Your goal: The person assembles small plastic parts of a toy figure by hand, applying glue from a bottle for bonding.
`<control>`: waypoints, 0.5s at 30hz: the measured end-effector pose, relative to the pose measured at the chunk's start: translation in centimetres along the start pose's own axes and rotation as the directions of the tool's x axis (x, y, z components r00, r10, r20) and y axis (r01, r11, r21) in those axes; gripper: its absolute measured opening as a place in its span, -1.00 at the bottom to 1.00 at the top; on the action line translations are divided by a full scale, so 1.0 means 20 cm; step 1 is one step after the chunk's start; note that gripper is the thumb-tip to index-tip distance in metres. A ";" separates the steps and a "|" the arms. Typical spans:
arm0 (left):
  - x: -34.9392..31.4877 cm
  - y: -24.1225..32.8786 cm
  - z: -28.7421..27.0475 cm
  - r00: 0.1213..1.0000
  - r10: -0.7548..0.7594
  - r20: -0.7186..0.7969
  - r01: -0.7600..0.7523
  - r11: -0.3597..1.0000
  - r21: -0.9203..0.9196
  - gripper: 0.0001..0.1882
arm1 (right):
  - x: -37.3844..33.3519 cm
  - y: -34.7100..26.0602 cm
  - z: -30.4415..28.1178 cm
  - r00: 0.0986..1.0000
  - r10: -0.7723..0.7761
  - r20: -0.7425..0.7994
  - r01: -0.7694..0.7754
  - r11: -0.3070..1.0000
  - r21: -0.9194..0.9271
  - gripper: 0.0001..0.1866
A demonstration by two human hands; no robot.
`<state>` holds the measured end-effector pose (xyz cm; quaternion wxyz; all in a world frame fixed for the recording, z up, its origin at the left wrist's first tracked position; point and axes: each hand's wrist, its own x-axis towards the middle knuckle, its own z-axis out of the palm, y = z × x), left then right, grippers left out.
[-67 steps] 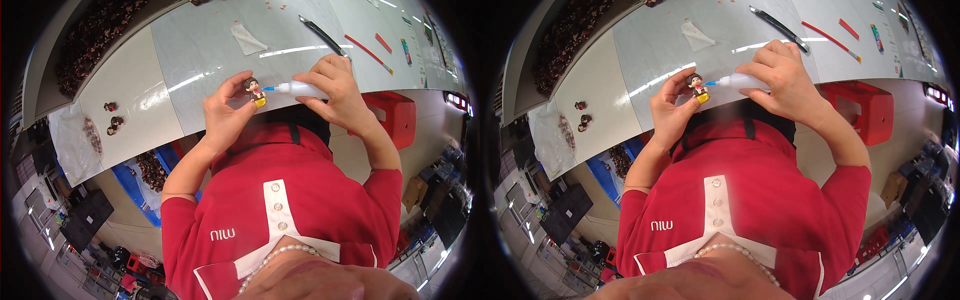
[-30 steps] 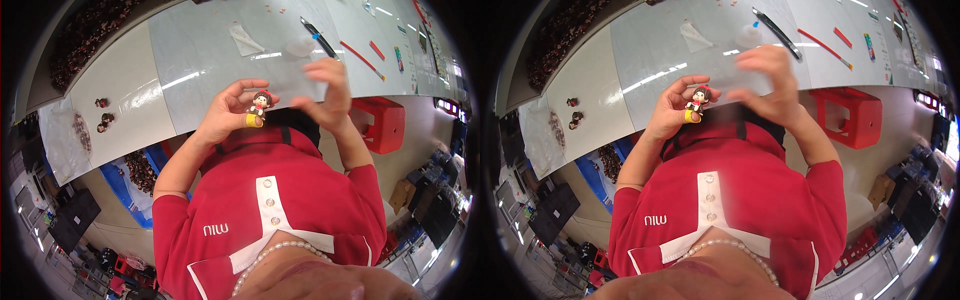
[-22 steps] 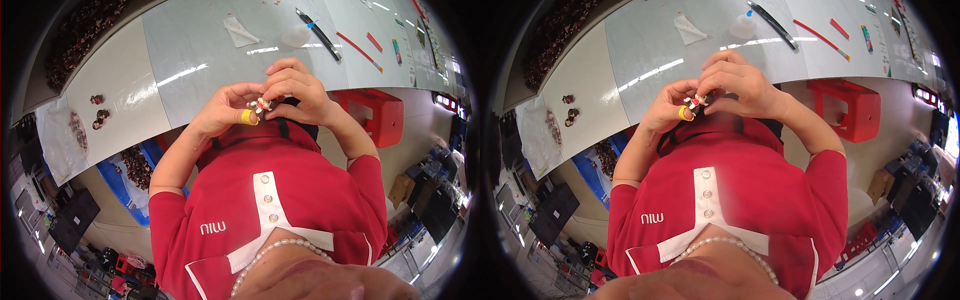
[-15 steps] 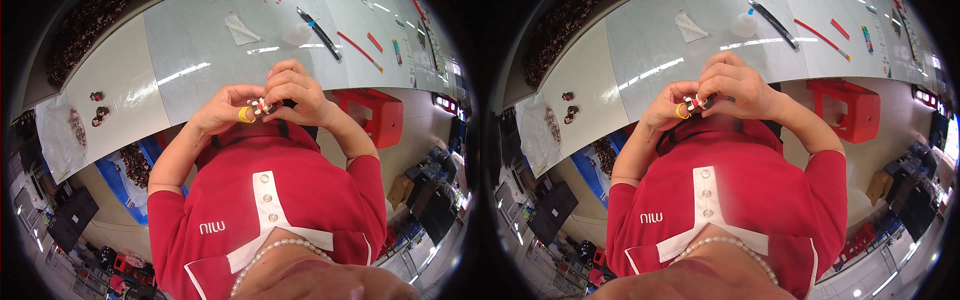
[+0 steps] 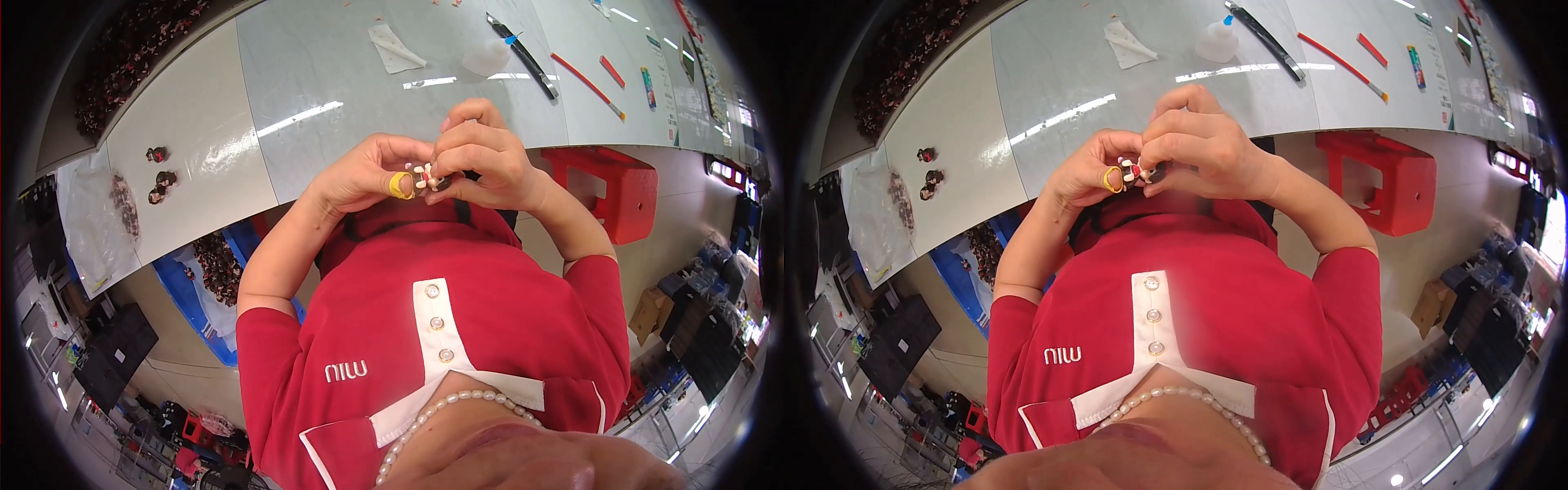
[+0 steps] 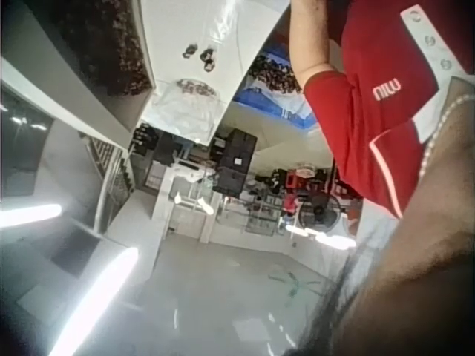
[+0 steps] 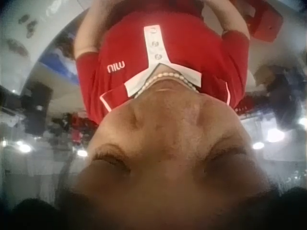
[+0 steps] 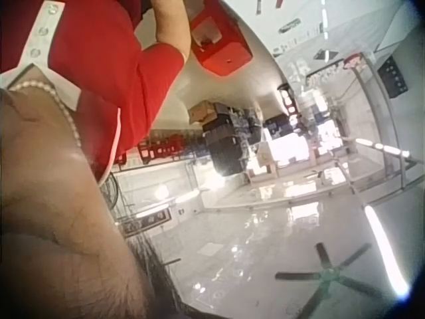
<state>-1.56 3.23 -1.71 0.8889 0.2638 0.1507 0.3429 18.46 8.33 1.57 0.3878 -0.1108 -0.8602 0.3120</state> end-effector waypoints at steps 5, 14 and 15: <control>0.00 0.00 0.00 1.000 -0.001 0.011 0.001 1.000 0.005 -0.50 | 0.01 -0.01 0.00 1.000 -0.011 0.005 0.011 1.000 -0.022 -0.64; 0.01 0.01 0.00 1.000 -0.023 0.011 0.023 1.000 0.019 -0.50 | 0.00 -0.01 0.00 1.000 -0.010 -0.002 0.010 1.000 -0.006 -0.64; 0.01 0.02 0.00 1.000 -0.025 0.002 0.024 0.999 0.023 -0.50 | 0.00 -0.01 0.00 1.000 -0.010 -0.004 0.010 1.000 -0.007 -0.64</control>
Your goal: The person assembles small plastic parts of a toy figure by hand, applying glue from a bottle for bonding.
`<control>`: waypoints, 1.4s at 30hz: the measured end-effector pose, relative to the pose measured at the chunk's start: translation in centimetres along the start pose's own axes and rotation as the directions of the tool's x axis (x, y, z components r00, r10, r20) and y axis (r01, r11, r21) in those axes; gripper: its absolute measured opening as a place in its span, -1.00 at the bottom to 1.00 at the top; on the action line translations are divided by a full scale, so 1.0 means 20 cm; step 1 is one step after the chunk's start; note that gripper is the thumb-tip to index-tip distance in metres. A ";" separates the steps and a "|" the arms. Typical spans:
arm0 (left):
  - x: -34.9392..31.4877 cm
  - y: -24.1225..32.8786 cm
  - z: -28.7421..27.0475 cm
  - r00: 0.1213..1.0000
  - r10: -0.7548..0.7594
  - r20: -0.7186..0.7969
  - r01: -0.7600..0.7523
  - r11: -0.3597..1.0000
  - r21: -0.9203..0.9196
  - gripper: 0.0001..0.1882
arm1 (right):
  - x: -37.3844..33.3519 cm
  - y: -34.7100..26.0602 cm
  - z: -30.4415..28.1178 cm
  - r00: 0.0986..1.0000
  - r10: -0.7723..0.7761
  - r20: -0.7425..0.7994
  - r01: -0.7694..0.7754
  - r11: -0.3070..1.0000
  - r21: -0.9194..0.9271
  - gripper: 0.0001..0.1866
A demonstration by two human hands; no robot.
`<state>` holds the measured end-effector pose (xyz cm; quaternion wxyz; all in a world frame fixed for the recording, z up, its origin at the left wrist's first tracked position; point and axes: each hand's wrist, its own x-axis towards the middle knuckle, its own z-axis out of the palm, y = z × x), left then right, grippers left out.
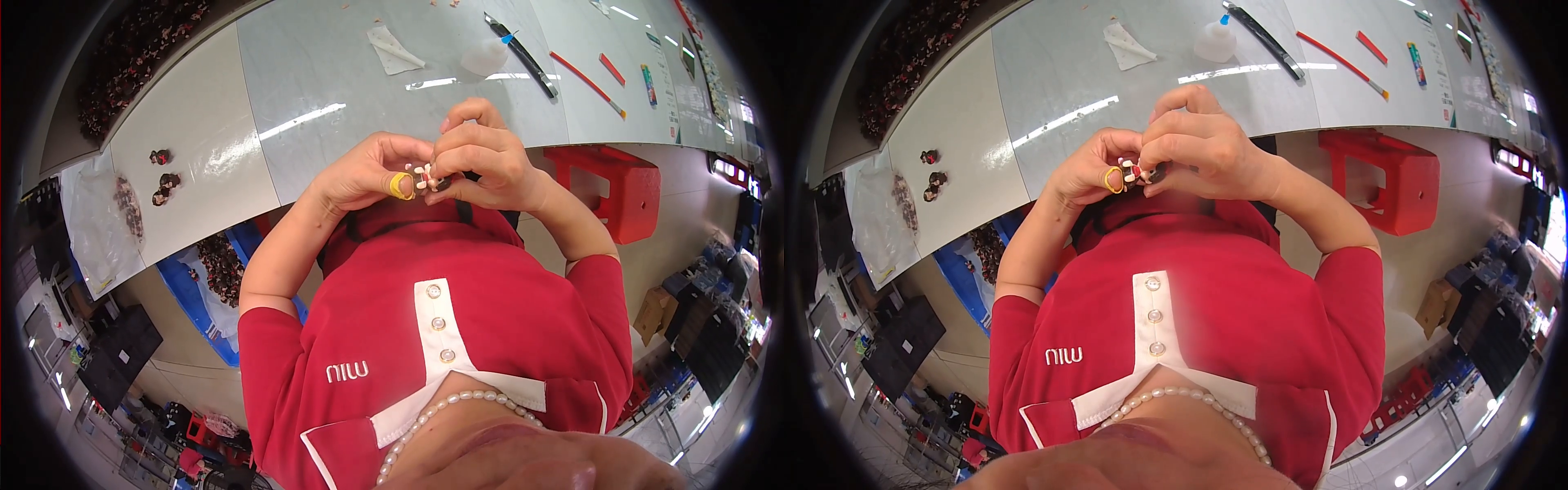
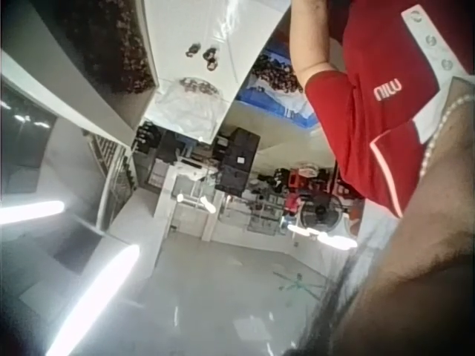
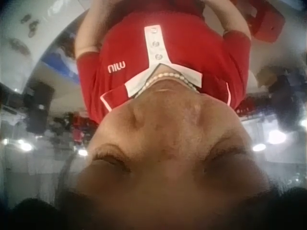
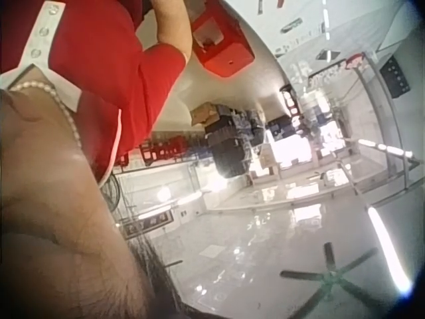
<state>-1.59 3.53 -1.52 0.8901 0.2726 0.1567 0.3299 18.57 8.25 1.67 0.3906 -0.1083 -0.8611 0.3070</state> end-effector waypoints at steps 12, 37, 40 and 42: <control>0.01 0.00 0.00 1.000 -0.005 0.008 0.005 1.000 0.016 -0.51 | -0.01 -0.01 -0.01 1.000 0.009 0.003 -0.009 1.000 0.009 -0.66; -0.03 -0.01 -0.01 1.000 -0.008 0.026 0.007 1.000 0.017 -0.48 | 0.00 -0.04 0.02 1.000 -0.009 0.018 0.009 1.000 -0.015 -0.65; -0.03 -0.01 0.00 1.000 0.005 0.004 -0.005 0.999 0.040 -0.49 | 0.00 -0.05 0.03 1.000 -0.010 0.012 0.010 1.000 -0.017 -0.65; -0.03 -0.01 -0.01 1.000 -0.004 0.023 0.003 0.999 0.033 -0.51 | 0.00 -0.04 0.03 1.000 -0.009 0.008 0.009 1.000 -0.016 -0.65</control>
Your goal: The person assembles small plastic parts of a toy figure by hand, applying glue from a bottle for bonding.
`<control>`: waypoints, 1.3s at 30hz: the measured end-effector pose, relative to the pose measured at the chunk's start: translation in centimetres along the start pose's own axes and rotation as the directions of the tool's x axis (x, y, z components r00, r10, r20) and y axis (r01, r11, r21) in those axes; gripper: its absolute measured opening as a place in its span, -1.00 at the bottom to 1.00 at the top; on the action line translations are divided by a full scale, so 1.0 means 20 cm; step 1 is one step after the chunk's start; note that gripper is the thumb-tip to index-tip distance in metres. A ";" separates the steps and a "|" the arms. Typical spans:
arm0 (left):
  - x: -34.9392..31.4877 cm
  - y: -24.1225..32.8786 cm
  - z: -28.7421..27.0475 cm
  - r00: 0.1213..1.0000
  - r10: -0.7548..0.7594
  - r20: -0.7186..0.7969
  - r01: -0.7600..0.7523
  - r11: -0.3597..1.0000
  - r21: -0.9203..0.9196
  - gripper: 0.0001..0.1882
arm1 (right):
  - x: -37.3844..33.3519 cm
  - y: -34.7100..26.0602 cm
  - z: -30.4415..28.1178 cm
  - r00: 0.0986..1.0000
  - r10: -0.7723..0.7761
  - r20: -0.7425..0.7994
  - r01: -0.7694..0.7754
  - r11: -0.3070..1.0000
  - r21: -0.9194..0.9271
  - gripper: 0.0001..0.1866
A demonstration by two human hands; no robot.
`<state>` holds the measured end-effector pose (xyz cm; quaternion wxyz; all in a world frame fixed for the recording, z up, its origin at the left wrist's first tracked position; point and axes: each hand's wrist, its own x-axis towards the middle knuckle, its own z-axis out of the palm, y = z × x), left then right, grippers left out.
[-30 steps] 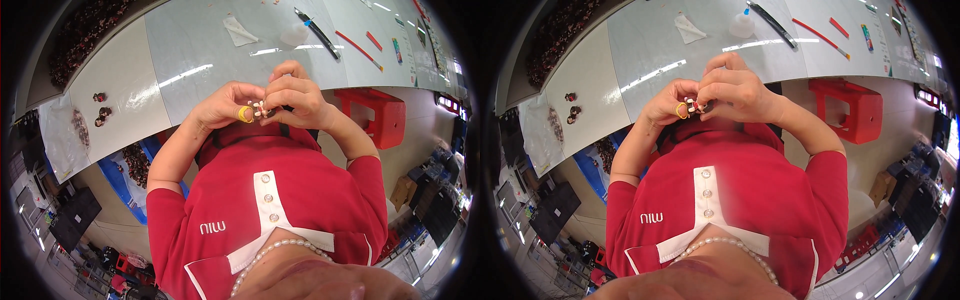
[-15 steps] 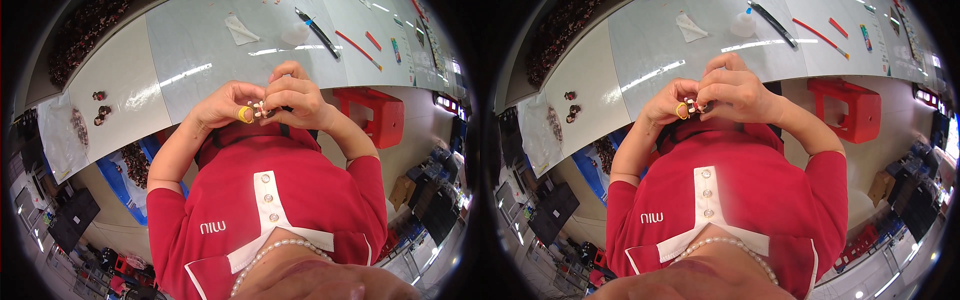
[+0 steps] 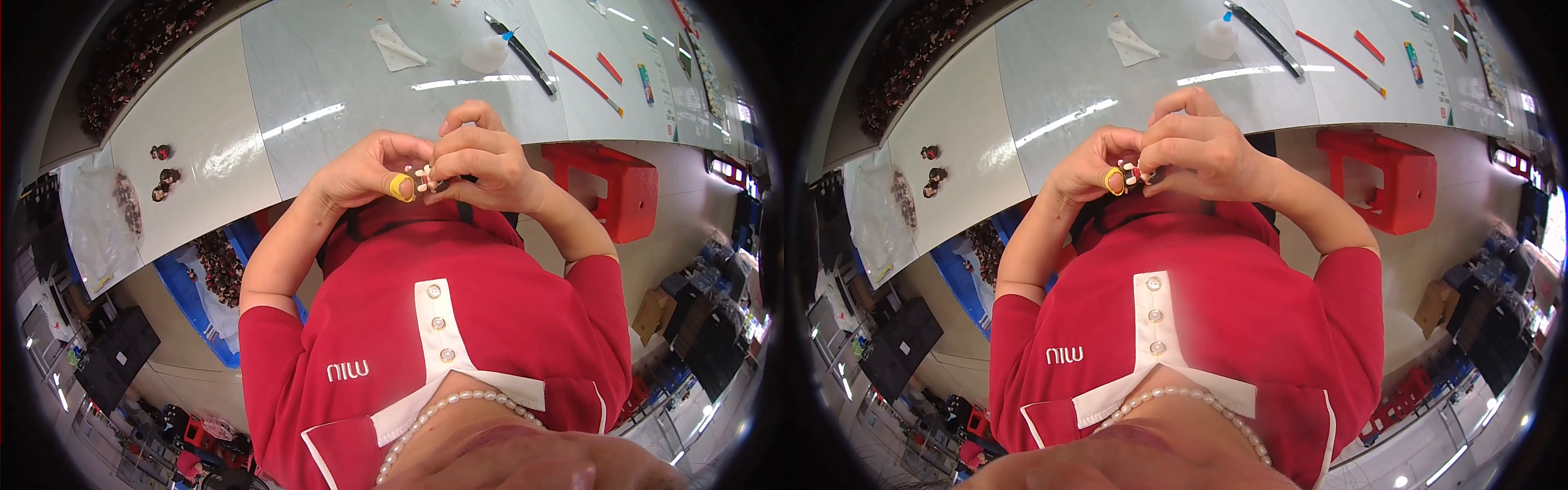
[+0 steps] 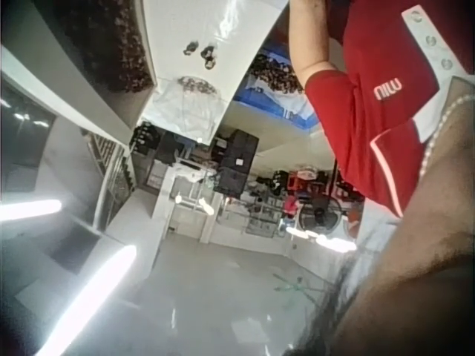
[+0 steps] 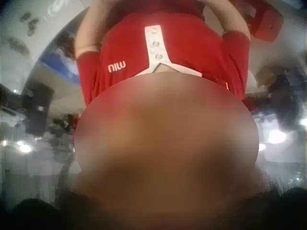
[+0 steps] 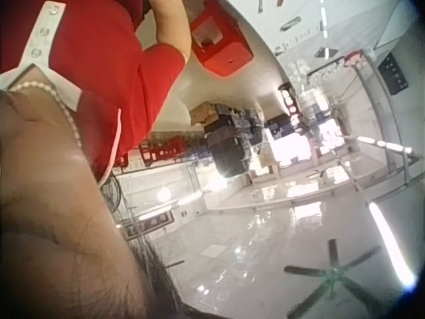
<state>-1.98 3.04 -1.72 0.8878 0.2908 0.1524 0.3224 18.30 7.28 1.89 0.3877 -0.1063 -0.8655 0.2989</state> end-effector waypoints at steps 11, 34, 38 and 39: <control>0.02 0.01 0.01 1.000 -0.010 -0.016 0.011 1.000 0.002 -0.53 | -0.02 0.01 -0.01 1.000 0.003 -0.022 -0.003 1.000 -0.002 -0.67; 0.01 0.03 0.14 0.890 0.264 -0.371 -0.179 0.952 0.249 -0.40 | -0.02 0.09 0.03 0.983 0.115 -0.141 -0.121 0.992 -0.041 -0.43; -0.03 0.03 0.12 0.804 0.428 -0.413 -0.218 0.858 0.465 -0.44 | -0.01 0.07 0.04 0.973 0.187 -0.135 -0.189 0.982 -0.006 -0.45; -0.05 0.03 0.11 0.772 0.481 -0.416 -0.202 0.806 0.556 -0.48 | 0.00 0.06 0.04 0.975 0.177 -0.131 -0.179 0.984 0.000 -0.45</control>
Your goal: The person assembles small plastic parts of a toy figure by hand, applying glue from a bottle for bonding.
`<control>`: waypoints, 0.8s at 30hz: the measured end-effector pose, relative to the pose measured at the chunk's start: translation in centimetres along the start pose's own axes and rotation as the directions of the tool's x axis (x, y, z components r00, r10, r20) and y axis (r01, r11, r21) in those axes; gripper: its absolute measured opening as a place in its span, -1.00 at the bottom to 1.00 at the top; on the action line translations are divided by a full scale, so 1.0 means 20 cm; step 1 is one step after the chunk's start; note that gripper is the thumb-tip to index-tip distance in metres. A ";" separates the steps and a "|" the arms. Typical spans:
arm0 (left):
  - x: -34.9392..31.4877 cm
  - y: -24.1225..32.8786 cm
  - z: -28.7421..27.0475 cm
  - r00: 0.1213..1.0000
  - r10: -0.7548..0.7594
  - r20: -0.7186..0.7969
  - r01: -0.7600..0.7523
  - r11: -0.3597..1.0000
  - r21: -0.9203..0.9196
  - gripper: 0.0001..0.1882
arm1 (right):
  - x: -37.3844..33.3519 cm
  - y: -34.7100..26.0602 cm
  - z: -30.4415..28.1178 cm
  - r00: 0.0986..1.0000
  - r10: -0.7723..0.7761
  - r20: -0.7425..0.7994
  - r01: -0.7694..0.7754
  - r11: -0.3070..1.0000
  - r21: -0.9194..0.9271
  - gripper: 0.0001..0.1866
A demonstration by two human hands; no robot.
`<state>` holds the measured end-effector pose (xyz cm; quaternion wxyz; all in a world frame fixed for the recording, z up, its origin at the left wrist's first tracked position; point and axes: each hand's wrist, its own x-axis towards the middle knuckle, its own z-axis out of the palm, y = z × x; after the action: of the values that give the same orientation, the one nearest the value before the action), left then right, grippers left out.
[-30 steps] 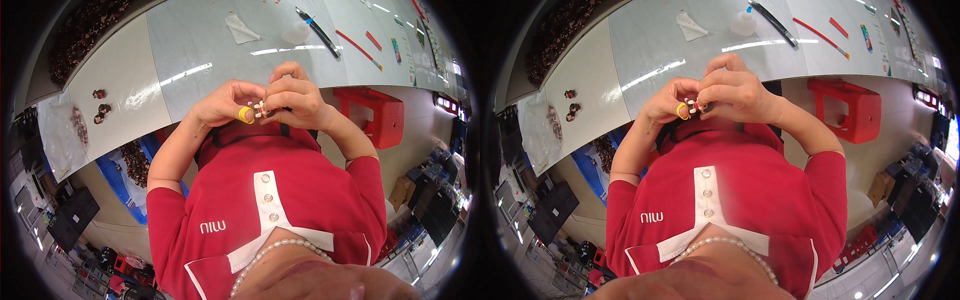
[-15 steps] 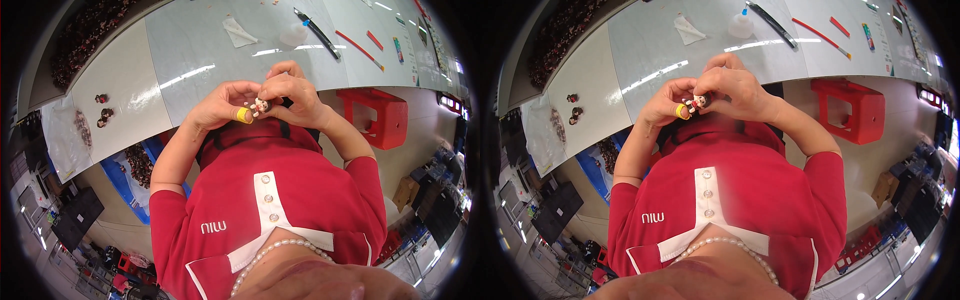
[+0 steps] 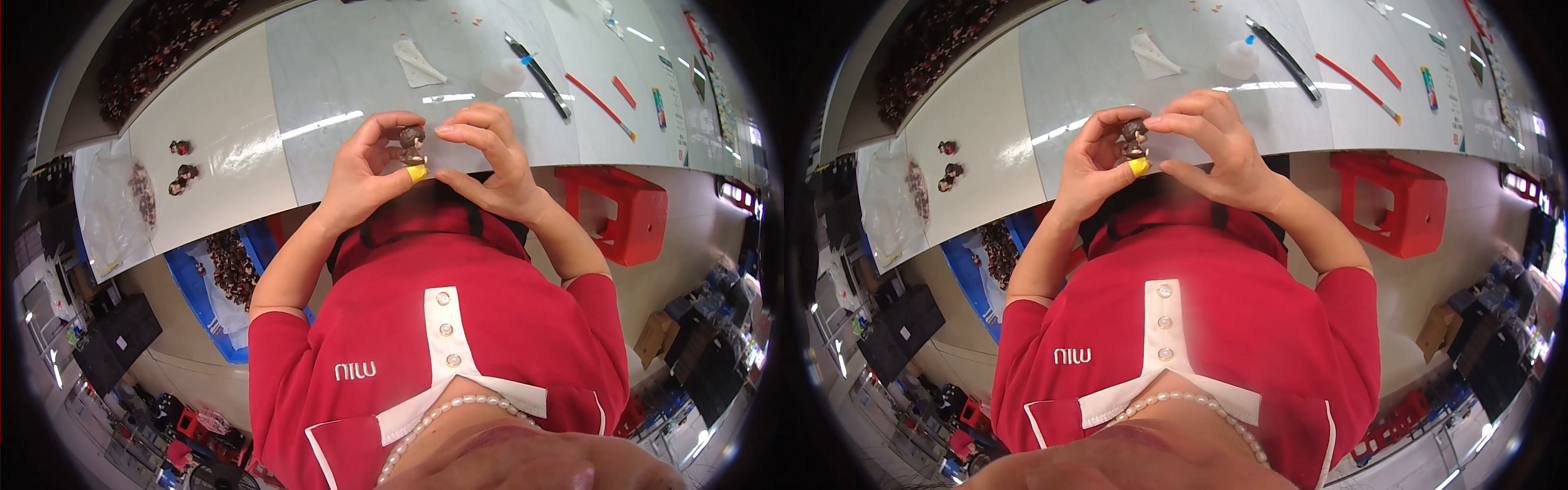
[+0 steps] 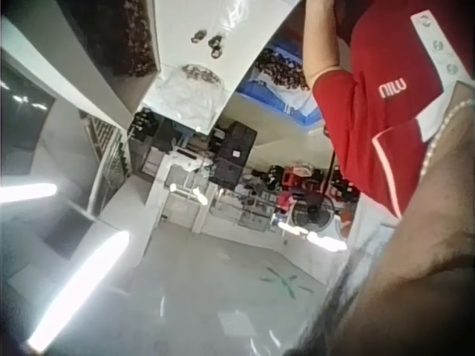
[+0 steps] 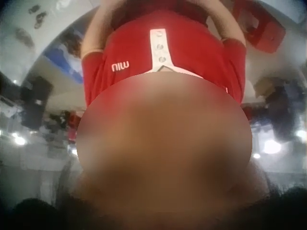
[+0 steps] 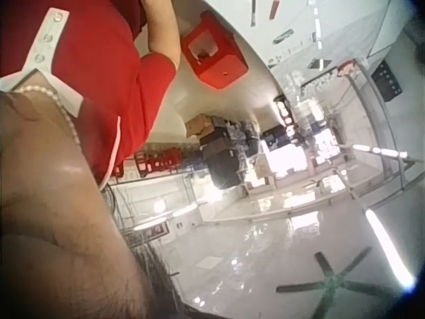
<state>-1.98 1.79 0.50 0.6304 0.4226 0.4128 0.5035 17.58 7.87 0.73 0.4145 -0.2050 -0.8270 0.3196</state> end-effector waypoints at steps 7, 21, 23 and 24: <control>-0.07 0.00 -0.13 0.970 0.206 -0.126 -0.155 0.931 0.332 -0.53 | 0.12 -0.23 -0.12 0.991 -0.103 0.090 0.060 0.917 0.394 -0.67; -0.15 0.04 -0.21 0.991 0.047 -0.128 -0.071 0.980 -0.186 -0.50 | 0.29 -0.71 -0.15 0.996 -0.080 -0.049 0.077 0.398 0.914 -0.88; -0.15 0.05 -0.22 0.991 0.039 -0.129 -0.064 0.979 -0.192 -0.49 | 0.29 -0.71 -0.15 0.994 0.026 -0.107 0.087 0.409 0.908 -0.86; -0.16 0.06 -0.22 0.990 0.036 -0.137 -0.063 0.979 -0.196 -0.48 | 0.31 -0.69 -0.16 0.999 -0.028 -0.038 0.047 0.420 0.907 -0.85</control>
<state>-6.90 -0.64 0.61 0.6281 0.3327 0.3905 0.5851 15.62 2.95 15.26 0.4737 0.0661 -0.5257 0.7035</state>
